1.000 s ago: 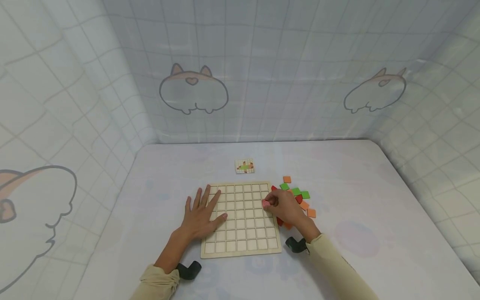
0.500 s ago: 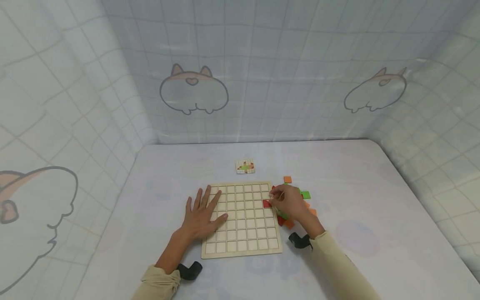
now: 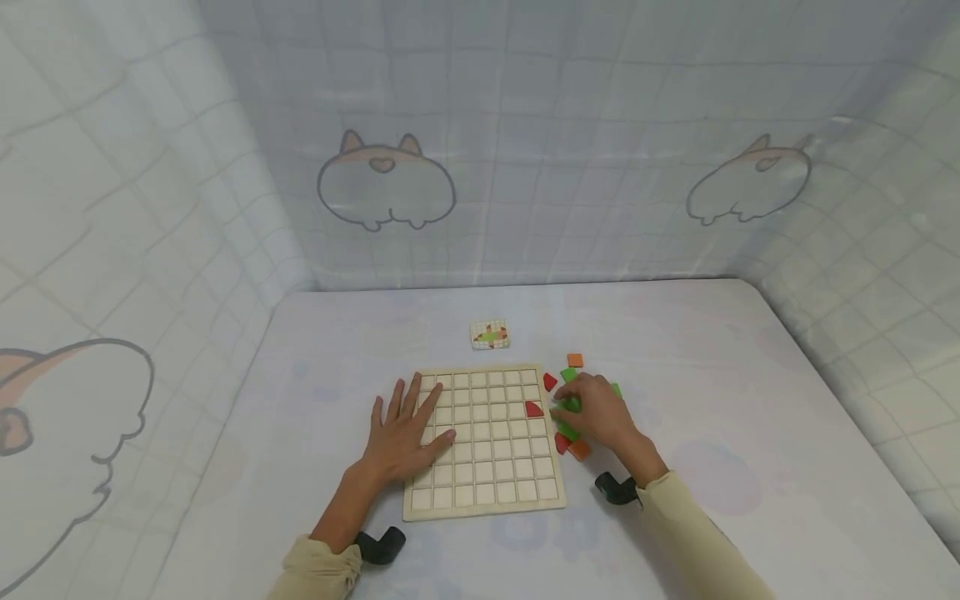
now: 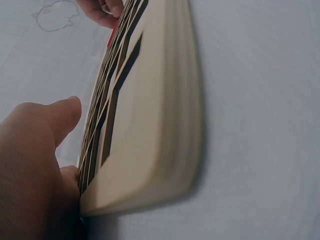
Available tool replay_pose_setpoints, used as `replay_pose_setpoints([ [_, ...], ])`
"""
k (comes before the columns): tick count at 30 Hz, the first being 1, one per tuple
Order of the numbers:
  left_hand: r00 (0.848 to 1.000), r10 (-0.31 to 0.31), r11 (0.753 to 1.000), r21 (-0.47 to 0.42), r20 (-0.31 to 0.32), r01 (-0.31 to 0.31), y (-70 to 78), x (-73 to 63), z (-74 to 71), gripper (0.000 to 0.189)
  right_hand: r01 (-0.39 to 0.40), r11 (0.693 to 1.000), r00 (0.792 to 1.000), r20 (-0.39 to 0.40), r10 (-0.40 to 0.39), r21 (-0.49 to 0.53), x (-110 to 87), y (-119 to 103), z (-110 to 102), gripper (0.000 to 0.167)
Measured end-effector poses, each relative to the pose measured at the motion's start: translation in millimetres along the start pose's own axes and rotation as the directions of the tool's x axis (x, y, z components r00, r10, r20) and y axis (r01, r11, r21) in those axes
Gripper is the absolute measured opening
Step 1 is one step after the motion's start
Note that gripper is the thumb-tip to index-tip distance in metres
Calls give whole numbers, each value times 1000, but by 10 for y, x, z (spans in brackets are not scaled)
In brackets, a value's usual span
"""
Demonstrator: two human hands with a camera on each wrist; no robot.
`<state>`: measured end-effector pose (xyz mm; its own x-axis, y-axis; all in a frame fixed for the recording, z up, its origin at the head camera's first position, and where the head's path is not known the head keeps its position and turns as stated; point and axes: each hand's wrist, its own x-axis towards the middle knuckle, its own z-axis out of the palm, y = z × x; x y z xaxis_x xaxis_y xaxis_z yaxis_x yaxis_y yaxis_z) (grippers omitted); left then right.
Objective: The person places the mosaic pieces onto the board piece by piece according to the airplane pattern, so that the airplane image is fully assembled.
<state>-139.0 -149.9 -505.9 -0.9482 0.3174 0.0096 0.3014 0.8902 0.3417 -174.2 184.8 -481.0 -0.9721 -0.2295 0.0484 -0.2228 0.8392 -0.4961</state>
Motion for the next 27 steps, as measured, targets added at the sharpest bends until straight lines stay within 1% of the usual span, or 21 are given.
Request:
replay_pose_setpoints([
  [1, 1000, -4, 1000, -2, 2, 4, -5, -7, 6, 81, -4, 1000, 1000, -17, 4, -8, -10, 16, -1, 18],
  [3, 1000, -9, 1000, -1, 6, 9, -18, -18, 17, 81, -22, 999, 997, -78, 20, -26, -21, 49, -2, 15],
  [6, 1000, -10, 1000, -4, -5, 10, -38, -27, 33, 81, -93, 995, 983, -160, 86, -35, -19, 90, -8, 14],
  [8, 1000, 2, 1000, -25, -29, -3, -44, -29, 39, 81, -137, 989, 976, -176, 127, -47, -5, 100, -21, 15],
  [10, 999, 11, 999, -31, -40, -12, -52, -26, 58, 80, -162, 984, 976, -163, 147, -77, 18, 92, -48, 16],
  [12, 999, 21, 999, -39, -46, -23, -58, -21, 77, 80, -168, 977, 978, -144, 149, -131, 48, 74, -87, 13],
  [14, 999, 22, 999, -37, -46, -23, -58, -19, 88, 80, -156, 972, 983, -120, 136, -175, 80, 52, -130, 10],
  [16, 999, 17, 999, -27, -41, -18, -51, -19, 88, 80, -130, 966, 989, -96, 111, -222, 109, 41, -164, 7],
  [18, 999, 18, 999, -30, -47, -19, -38, -23, 68, 79, -99, 964, 994, -70, 84, -246, 128, 39, -184, 5],
  [20, 999, 13, 1000, -17, -39, -14, -30, -23, 51, 79, -66, 965, 997, -46, 56, -255, 139, 53, -198, 4],
  [23, 999, 13, 1000, -7, -35, -13, -35, -20, 50, 80, -9, 975, 1000, 12, 12, -221, 140, 100, -219, 6],
  [27, 1000, 5, 1000, 8, -20, -5, -32, -13, 53, 81, 73, 980, 993, 110, -53, -183, 145, 184, -245, 11],
])
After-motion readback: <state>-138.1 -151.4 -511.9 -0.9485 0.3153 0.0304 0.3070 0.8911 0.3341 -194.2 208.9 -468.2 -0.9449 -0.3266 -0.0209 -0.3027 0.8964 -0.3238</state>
